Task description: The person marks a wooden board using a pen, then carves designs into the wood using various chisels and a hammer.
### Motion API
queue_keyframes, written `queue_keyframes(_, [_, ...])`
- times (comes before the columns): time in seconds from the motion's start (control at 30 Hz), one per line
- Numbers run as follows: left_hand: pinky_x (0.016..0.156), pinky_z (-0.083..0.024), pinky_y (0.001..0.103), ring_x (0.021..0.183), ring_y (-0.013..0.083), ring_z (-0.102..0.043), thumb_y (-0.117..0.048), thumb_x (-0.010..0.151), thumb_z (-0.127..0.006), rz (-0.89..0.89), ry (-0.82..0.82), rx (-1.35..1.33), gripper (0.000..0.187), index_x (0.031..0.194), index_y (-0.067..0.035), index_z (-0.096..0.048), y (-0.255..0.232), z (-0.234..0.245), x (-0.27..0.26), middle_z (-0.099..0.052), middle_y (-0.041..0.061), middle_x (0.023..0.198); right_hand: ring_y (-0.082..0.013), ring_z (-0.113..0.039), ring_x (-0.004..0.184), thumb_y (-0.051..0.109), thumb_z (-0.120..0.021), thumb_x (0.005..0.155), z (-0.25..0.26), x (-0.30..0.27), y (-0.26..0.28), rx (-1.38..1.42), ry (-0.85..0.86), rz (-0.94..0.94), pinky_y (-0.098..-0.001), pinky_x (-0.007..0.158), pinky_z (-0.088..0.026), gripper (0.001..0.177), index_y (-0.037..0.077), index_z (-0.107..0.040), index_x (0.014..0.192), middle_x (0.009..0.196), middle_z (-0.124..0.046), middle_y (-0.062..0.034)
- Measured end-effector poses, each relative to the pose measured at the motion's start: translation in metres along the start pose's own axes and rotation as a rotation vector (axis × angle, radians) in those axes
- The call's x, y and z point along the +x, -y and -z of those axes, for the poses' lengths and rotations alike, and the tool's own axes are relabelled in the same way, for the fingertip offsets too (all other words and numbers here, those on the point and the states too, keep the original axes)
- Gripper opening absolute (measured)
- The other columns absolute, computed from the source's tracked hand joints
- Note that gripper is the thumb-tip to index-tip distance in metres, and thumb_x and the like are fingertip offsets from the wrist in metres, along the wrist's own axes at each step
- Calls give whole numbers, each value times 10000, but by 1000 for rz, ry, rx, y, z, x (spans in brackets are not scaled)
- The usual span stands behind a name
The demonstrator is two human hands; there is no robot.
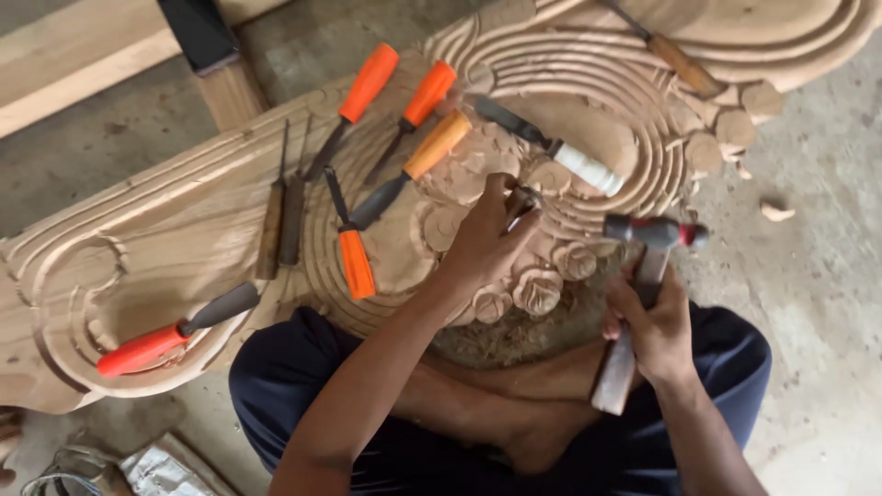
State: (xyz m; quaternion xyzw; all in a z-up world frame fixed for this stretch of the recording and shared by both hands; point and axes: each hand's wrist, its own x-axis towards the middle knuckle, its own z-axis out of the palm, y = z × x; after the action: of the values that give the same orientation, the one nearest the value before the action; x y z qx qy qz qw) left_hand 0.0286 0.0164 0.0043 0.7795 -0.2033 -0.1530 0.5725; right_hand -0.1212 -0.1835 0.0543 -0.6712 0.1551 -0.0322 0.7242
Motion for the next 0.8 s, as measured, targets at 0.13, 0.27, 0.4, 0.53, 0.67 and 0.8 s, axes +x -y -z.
queue_keyframes(0.13, [601, -612, 373, 752, 291, -684, -305, 1026, -565, 193, 52, 427, 535, 1444, -13, -403, -11, 10, 30, -549, 210, 1136, -122, -527, 486, 10, -591, 954, 19, -10, -42, 93, -67, -84, -269, 442, -474, 196, 36, -478, 1112, 717, -525, -37])
queue_keyframes(0.27, [599, -592, 400, 785, 285, -667, -338, 1005, -686, -27, -210, 734, 519, 1410, -72, -499, 54, 1, 57, -614, 185, 1104, -134, -524, 491, 35, -614, 955, 22, -10, -64, 20, -157, -192, -273, 441, -470, 149, 21, -516, 1065, 729, -542, -56])
queue_keyframes(0.4, [758, -568, 446, 887, 304, -665, -252, 907, -707, -230, -465, 752, 529, 1401, -123, -568, 33, 46, 72, -633, 114, 1036, -119, -523, 490, 64, -636, 958, 20, -7, -65, 33, -136, -213, -261, 439, -471, 153, 24, -536, 1067, 725, -537, -33])
queue_keyframes(0.53, [792, -502, 541, 992, 402, -618, -282, 935, -767, -114, -520, 886, 357, 1183, -82, -606, 85, 92, 95, -611, 173, 1071, -115, -527, 469, 63, -664, 937, 16, -1, -73, 75, -140, -230, -254, 417, -465, 201, 50, -529, 1085, 682, -525, -28])
queue_keyframes(0.67, [779, -503, 540, 969, 432, -613, -327, 921, -781, -33, -479, 928, 390, 1130, -49, -603, 140, 115, 113, -597, 219, 1092, -93, -531, 506, 63, -654, 955, 16, 1, -81, 28, -109, -242, -250, 424, -480, 185, 41, -541, 1100, 729, -563, -18])
queue_keyframes(0.8, [872, -524, 521, 1031, 433, -616, -241, 964, -726, -82, -430, 867, 347, 1177, -17, -571, 142, 121, 108, -600, 249, 1123, -96, -529, 496, 54, -659, 954, 17, -3, -84, 59, -78, -236, -258, 417, -479, 200, 31, -536, 1110, 717, -544, -25])
